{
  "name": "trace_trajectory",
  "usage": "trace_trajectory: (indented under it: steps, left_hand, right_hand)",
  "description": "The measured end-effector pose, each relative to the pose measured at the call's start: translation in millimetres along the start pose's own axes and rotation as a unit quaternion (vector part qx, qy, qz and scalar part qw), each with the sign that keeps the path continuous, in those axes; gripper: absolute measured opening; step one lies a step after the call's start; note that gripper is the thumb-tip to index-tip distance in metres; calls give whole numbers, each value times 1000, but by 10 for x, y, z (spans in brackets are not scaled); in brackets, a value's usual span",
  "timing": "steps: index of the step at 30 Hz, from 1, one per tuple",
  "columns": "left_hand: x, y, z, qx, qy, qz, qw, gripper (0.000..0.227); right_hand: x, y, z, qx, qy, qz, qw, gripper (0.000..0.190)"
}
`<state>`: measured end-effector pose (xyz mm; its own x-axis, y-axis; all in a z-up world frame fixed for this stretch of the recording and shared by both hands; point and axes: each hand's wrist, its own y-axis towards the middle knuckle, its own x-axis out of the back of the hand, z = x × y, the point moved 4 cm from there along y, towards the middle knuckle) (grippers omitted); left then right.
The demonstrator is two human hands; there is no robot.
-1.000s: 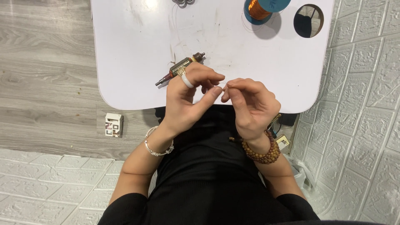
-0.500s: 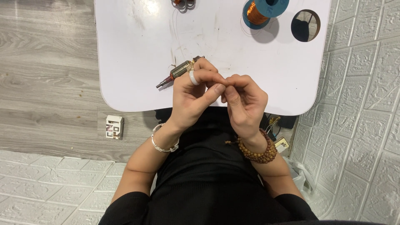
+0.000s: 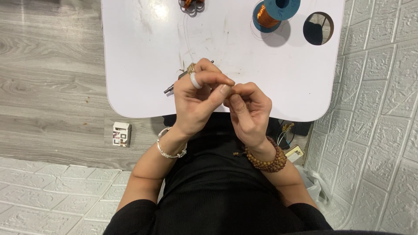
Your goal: Manual winding of copper wire onto a small electric motor armature, carefully threading the wire through the slots.
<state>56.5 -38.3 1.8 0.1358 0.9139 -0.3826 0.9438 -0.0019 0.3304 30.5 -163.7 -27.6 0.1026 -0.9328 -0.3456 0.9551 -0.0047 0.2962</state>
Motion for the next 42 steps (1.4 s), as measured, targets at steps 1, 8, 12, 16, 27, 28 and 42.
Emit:
trace_trajectory:
  steps: [1,8,12,16,27,28,42]
  left_hand:
    - [-8,14,-26,0,1,1,1000,9]
    - [83,185,-204,-23,39,-32,998,12]
    - [60,67,-79,28,51,-11,998,12]
    - [-81,-51,5,62,27,11,998,11]
    - [-32,39,4,31,73,19,997,10]
    - [-42,51,-30,22,74,20,997,10]
    - [-277,15,-242,-118,432,265,854,4]
  right_hand:
    - [6,2,3,1,1,0,1000,12]
    - [-34,51,74,-6,25,-18,1000,11]
    - [34,73,59,-13,44,-33,998,11]
    - [83,35,-19,-28,38,-35,998,13]
    - [120,80,82,4,-132,-28,991,12]
    - [45,135,181,13,-131,-25,991,12]
    - [190,161,792,197,-443,104,868,25]
